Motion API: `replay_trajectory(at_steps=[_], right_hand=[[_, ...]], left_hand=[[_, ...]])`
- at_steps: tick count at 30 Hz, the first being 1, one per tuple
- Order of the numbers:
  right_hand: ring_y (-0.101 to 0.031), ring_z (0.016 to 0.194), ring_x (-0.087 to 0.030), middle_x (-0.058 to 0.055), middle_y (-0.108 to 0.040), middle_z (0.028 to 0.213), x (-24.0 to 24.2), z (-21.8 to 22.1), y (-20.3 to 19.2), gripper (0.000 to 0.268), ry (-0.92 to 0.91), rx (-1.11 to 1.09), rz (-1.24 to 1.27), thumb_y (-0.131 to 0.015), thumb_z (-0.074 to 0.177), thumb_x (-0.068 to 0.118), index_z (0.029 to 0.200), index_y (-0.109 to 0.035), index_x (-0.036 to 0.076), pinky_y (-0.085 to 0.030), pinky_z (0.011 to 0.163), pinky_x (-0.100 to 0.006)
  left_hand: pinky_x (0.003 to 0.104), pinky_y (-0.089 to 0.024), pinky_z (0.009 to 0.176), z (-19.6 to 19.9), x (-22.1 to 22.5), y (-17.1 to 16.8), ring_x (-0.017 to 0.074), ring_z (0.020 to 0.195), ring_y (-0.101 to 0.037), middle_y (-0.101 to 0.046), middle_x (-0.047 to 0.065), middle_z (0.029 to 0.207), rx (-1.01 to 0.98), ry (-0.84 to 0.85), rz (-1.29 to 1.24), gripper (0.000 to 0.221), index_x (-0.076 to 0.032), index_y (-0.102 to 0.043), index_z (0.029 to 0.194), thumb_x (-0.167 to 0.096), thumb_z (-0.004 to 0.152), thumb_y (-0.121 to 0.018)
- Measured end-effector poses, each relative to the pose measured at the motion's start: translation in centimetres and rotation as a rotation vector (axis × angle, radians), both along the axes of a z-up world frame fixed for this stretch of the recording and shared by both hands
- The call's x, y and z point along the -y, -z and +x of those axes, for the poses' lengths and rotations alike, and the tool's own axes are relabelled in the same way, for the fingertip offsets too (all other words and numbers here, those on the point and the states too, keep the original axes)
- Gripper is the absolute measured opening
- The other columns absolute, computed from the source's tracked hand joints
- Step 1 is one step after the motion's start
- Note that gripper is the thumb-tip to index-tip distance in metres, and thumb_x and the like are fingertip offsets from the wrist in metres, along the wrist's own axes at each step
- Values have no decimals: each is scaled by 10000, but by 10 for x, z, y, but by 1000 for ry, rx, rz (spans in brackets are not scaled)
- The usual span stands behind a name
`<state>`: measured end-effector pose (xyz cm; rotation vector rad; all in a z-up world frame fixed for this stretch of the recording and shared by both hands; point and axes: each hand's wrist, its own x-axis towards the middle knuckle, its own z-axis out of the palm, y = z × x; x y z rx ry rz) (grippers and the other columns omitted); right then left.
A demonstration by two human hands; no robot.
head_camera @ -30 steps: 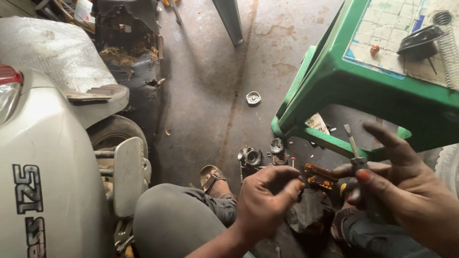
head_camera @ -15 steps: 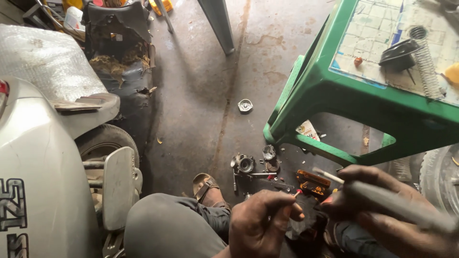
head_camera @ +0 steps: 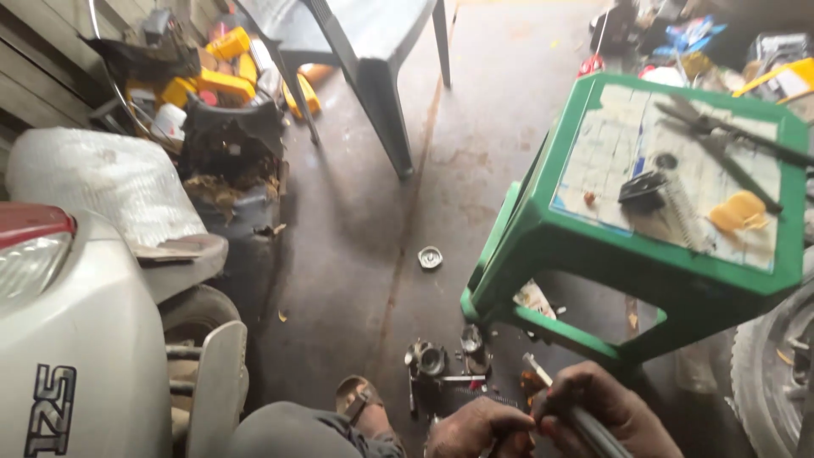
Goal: Repairing and cleaning a motorcycle carburetor component.
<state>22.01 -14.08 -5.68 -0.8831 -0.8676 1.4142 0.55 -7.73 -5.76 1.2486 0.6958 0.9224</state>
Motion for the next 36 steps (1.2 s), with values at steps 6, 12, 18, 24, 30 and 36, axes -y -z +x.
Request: replay_trajectory(at_steps=[6,12,18,24,30,36], right_hand=[[-713,973,-183,-109,-734,962,-1,-2,-1,379,19,120,-296,-804,828,-111,1093,-592,57,-567,861,-361],[-720,1009,-186,-106,-738,987,-4,4,11,336,-56,-18,-277,-793,821,-103,1070,-621,43,-587,893,-380],[-729,971,-187,-129,-756,973,-7,10,22,358,-29,-99,-340,-763,808,-96,1100,-622,57,-600,877,-373],[-723,1024,-183,-117,-741,1036,-9,14,17,304,-77,23,-310,-765,849,-95,1096,-643,34,-601,899,-366],[-711,1137,-406,-266,-699,1231,-6,35,-28,344,-196,-557,-248,-647,986,59,1319,-565,36,-580,934,-462],[-735,1059,-393,-268,-627,1171,19,42,-92,339,117,293,-264,-618,996,122,1301,-602,-26,-624,896,-520]], left_hand=[[289,-637,685,-7,-14,-26,134,791,-787,-758,72,813,-230,53,380,62,-57,-774,980,-110,969,-804],[263,-596,804,-7,-23,-45,119,851,-760,-775,47,892,-19,220,-228,150,-126,-696,1091,-152,947,-729],[324,-611,907,-3,-28,-18,156,983,-752,-731,92,983,67,239,-179,97,-37,-749,987,-94,934,-807],[306,-604,926,-4,-31,-14,139,1007,-725,-699,60,1020,-25,263,-12,70,-40,-777,1011,-69,950,-793],[267,-529,745,-17,-38,-42,104,827,-641,-694,67,927,112,307,-213,200,-45,-672,1102,-209,995,-712],[306,-512,941,-22,-42,-101,138,1050,-603,-634,65,1131,121,293,-267,166,-15,-607,1126,-175,1084,-611]])
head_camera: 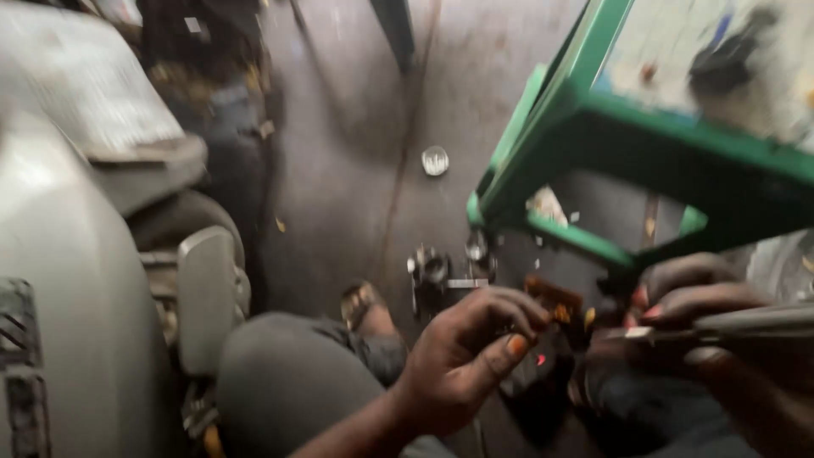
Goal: Repairing and cleaning a motorcycle carburetor component.
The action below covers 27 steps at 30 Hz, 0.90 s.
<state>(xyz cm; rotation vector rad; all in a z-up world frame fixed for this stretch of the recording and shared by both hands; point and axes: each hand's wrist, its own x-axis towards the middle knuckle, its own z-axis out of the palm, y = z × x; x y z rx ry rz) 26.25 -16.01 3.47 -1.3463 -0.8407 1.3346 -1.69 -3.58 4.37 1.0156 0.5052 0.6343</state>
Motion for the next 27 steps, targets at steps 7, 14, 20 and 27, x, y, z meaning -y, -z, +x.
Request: replay_trajectory(at_steps=[7,14,20,27], right_hand=[[-755,1052,-346,-237,-674,1079,-11,-23,-17,526,-45,-40,151,-652,992,77,1463,-426,16,-614,935,-480],[-708,1044,-276,-234,-679,1078,-4,-29,-9,582,-133,-95,134,-679,902,-123,1385,-412,61,-592,918,-433],[-687,988,-231,-199,-650,1056,-10,-38,-19,555,-156,-119,154,-667,929,-111,1395,-429,73,-598,860,-397],[-707,1044,-238,-181,-683,1052,-8,-48,-25,499,-138,-166,170,-641,950,-86,1381,-435,57,-623,891,-415]], left_hand=[[301,-520,1043,-4,1,9,138,1152,-619,-641,79,1251,17,219,114,178,-31,-588,1178,-203,1139,-563],[270,-528,1027,-5,5,11,109,1079,-584,-594,51,1151,113,313,46,200,-33,-593,1180,-232,1176,-583],[254,-552,925,-7,4,8,115,986,-610,-601,40,1081,46,303,192,194,-55,-607,1172,-245,1184,-573],[244,-522,872,-6,7,12,120,950,-616,-613,38,1043,52,278,258,171,-65,-610,1153,-230,1188,-585]])
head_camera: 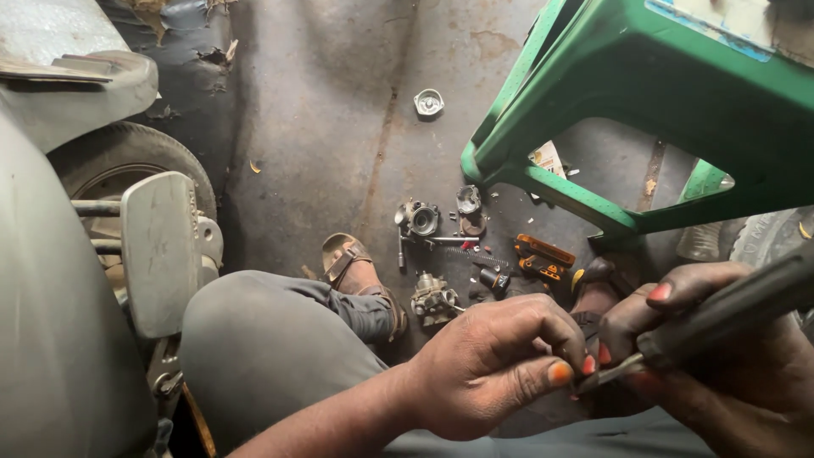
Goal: Repairing and cleaning a motorcycle carburetor component.
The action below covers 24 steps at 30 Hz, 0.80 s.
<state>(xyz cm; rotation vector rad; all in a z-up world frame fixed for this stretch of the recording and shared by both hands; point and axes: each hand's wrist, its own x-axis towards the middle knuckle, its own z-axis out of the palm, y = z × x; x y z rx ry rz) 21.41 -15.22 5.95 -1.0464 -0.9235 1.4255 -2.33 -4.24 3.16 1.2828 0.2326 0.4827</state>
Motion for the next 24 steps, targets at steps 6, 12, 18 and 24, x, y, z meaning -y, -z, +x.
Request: replay_trajectory(at_steps=[6,12,18,24], right_hand=[[-699,1050,-231,-196,-666,1065,9,2,8,482,36,48,-9,-656,918,-135,1321,-456,38,-595,928,-397],[-707,1034,-245,-226,-672,1100,11,10,16,486,16,31,-56,-669,881,-165,1294,-482,8,-609,884,-404],[-738,1045,-248,-194,-689,1029,-8,5,1,493,30,80,19,-688,892,-117,1301,-467,48,-625,905,-409],[-738,1030,-272,-210,-709,1000,-4,1,6,523,78,30,38,-689,889,-118,1322,-456,61,-627,885,-428]], left_hand=[[269,-515,854,1,1,-1,151,927,-621,-646,54,1060,-19,-10,-41,142,-65,-619,1148,-204,1168,-597],[252,-517,924,5,7,5,135,955,-621,-661,52,1061,-43,-70,85,124,-62,-611,1133,-179,1167,-588],[250,-510,925,5,10,10,79,954,-570,-626,30,1072,3,2,-330,160,-3,-609,1154,-163,1145,-609],[250,-519,956,7,17,18,80,1001,-625,-655,37,1050,66,73,-508,182,10,-584,1167,-169,1159,-610]])
